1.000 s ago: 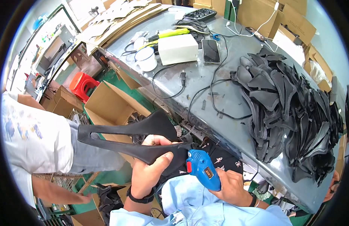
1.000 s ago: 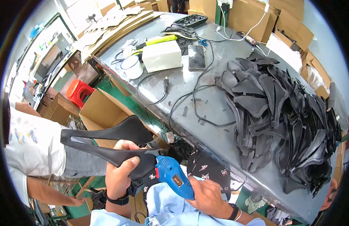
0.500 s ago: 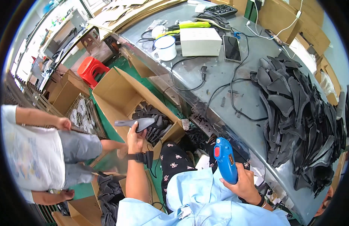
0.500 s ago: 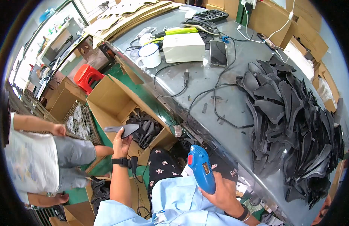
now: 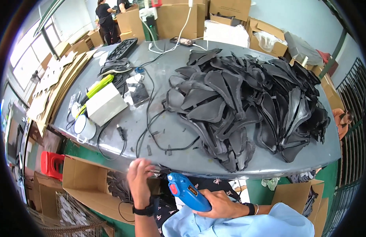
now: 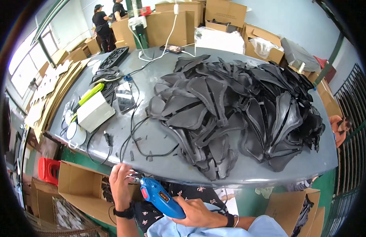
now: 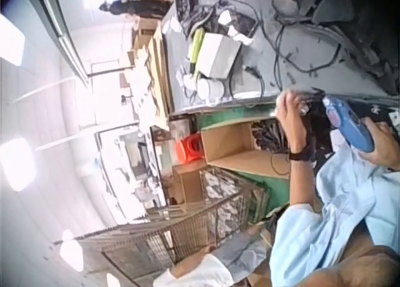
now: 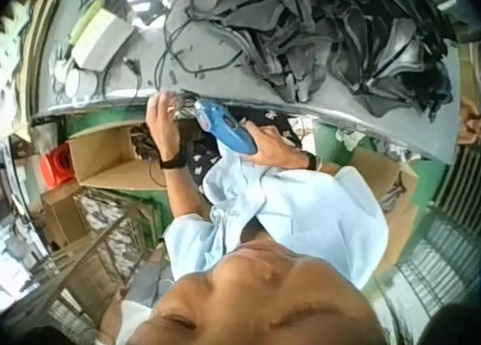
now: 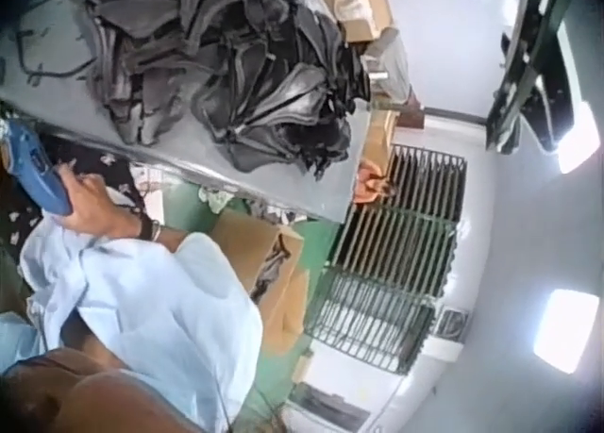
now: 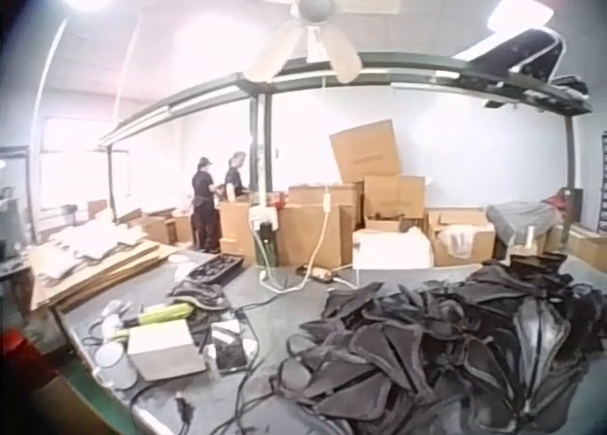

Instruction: The person picks up black foam pieces one at a time from a pile and trims the edges using blue electric shears. After rotating each piece to trim all sides, they place the finished item into a cardboard box.

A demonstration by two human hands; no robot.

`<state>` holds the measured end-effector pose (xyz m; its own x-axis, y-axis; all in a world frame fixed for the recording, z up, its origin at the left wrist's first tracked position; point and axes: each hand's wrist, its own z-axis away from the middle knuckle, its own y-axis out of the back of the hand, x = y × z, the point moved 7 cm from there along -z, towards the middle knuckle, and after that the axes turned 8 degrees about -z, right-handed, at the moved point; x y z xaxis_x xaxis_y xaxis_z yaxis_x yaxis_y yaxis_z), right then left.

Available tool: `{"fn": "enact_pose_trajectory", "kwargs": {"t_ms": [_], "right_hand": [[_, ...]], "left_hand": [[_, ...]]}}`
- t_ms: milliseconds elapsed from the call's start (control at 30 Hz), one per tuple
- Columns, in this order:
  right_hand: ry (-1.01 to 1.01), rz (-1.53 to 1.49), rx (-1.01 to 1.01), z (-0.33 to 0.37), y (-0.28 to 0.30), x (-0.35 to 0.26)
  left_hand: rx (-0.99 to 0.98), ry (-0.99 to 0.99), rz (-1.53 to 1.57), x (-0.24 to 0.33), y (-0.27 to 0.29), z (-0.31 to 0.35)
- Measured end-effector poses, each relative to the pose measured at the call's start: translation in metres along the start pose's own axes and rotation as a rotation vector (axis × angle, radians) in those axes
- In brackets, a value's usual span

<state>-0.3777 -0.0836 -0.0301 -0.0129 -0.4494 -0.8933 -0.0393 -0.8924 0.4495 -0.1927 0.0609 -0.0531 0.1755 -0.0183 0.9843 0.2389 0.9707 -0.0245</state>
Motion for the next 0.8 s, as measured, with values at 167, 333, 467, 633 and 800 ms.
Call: {"fn": "enact_pose_trajectory", "kwargs": {"t_ms": [167, 333, 467, 633, 800], "right_hand": [[-0.066, -0.185, 0.161, 0.005, 0.038, 0.0], [-0.144, -0.285, 0.388, 0.022, 0.072, 0.024], [-0.152, -0.396, 0.49, 0.028, 0.082, 0.04], [-0.151, -0.424, 0.53, 0.04, 0.083, 0.049], [-0.142, -0.441, 0.64, 0.05, 0.106, 0.06]], "left_hand": [[-0.218, -0.182, -0.039, 0.066, -0.128, -0.043], [-0.495, -0.007, -0.001, 0.07, -0.253, -0.056], [-0.423, 0.055, -0.486, 0.045, -0.317, -0.073], [-0.345, 0.005, -0.373, 0.031, -0.322, -0.103], [-0.63, 0.218, -0.075, 0.074, -0.26, -0.034]]}}
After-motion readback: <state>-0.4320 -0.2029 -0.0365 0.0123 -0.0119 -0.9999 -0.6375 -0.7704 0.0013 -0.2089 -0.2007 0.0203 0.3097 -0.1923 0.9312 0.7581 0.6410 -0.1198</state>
